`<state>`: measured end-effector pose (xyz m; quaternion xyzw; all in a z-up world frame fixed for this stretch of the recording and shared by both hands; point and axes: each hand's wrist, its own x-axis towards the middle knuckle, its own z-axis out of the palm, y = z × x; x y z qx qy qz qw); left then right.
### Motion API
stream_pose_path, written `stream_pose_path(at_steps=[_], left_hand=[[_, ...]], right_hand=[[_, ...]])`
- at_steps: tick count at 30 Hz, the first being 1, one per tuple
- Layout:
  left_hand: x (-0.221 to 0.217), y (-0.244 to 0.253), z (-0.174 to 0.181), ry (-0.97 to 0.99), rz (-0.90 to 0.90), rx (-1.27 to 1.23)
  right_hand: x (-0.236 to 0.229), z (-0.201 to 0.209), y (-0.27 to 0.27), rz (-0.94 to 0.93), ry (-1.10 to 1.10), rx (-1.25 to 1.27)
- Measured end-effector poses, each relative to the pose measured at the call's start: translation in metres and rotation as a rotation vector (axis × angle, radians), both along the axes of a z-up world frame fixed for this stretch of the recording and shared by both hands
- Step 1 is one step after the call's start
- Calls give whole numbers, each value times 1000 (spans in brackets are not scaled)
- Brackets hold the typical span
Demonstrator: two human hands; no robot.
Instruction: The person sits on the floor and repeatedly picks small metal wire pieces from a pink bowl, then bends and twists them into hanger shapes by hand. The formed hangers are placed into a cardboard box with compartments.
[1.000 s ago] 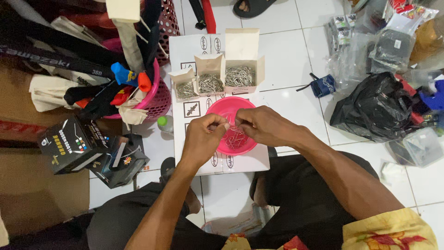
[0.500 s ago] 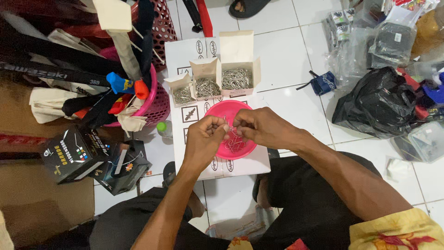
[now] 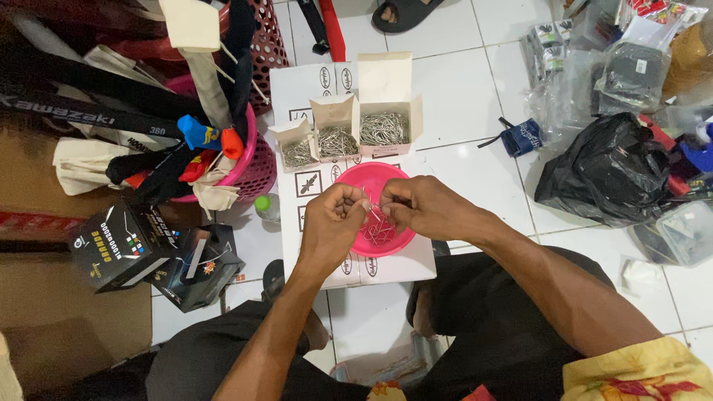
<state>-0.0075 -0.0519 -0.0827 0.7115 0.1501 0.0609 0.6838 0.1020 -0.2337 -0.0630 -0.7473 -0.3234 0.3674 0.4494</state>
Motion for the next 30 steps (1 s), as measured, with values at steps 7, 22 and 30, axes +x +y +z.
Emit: stream_pose_path(at_steps=[7,22,30], left_hand=[[2,3,-5,5,-11,-25],[1,1,1,2,-11,7],[2,0,3,7,-5,41]], right_hand=[[0,0,0,-24,46,23],[2,13,-3,-101,158,129],[1,16,-1,-124,157,111]])
